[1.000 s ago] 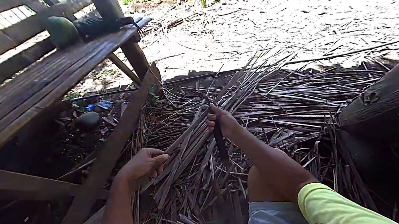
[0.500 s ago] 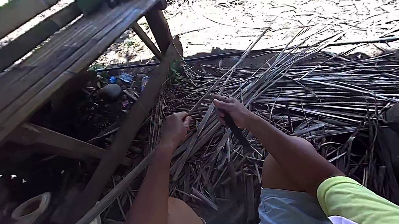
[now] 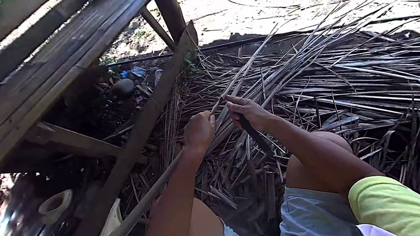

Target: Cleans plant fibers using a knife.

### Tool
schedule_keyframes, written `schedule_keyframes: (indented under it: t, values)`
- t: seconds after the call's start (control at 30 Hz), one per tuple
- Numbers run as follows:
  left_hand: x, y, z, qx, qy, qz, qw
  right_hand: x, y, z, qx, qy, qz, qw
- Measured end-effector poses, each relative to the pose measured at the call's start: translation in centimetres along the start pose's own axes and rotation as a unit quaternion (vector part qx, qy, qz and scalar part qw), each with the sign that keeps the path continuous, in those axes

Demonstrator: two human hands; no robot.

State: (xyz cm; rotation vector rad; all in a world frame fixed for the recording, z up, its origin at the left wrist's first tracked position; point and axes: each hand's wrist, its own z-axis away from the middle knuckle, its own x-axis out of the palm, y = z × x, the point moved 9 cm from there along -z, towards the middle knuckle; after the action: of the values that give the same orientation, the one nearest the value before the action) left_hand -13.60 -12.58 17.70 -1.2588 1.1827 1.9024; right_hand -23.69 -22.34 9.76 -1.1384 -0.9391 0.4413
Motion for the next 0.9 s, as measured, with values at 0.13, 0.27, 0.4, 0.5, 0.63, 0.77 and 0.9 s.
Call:
schedule_keyframes:
  t: [0.13, 0.27, 0.4, 0.5, 0.63, 0.77, 0.9]
  values:
    - [0.5, 0.6, 0.4, -0.014, -0.013, -0.015, 1.000, -0.2, 0.6, -0.7, 0.000, 0.030, 0.014, 0.999]
    - [1.1, 1.2, 0.9, -0.044, -0.020, -0.061, 0.997, -0.1, 1.3, -1.3, 0.014, 0.066, -0.011, 0.998]
    - [1.5, 1.2, 0.8, -0.043, -0.026, -0.033, 0.998, -1.0, 1.3, -1.6, 0.023, 0.093, -0.024, 0.995]
    - [0.4, -0.7, -0.4, -0.021, -0.024, 0.093, 0.995, -0.5, 0.5, -1.5, -0.009, 0.022, -0.022, 0.999]
    - [-0.3, -1.7, -0.4, -0.005, -0.043, 0.171, 0.984, -1.6, -0.2, -1.3, -0.049, 0.039, 0.043, 0.997]
    - [-0.3, -1.2, 0.4, 0.004, -0.056, 0.088, 0.995, -4.5, -0.5, -1.4, -0.037, 0.111, 0.041, 0.992]
    - [-0.7, -1.8, 0.6, 0.017, -0.063, 0.067, 0.996, -6.4, -0.7, -1.3, -0.023, 0.129, -0.002, 0.991]
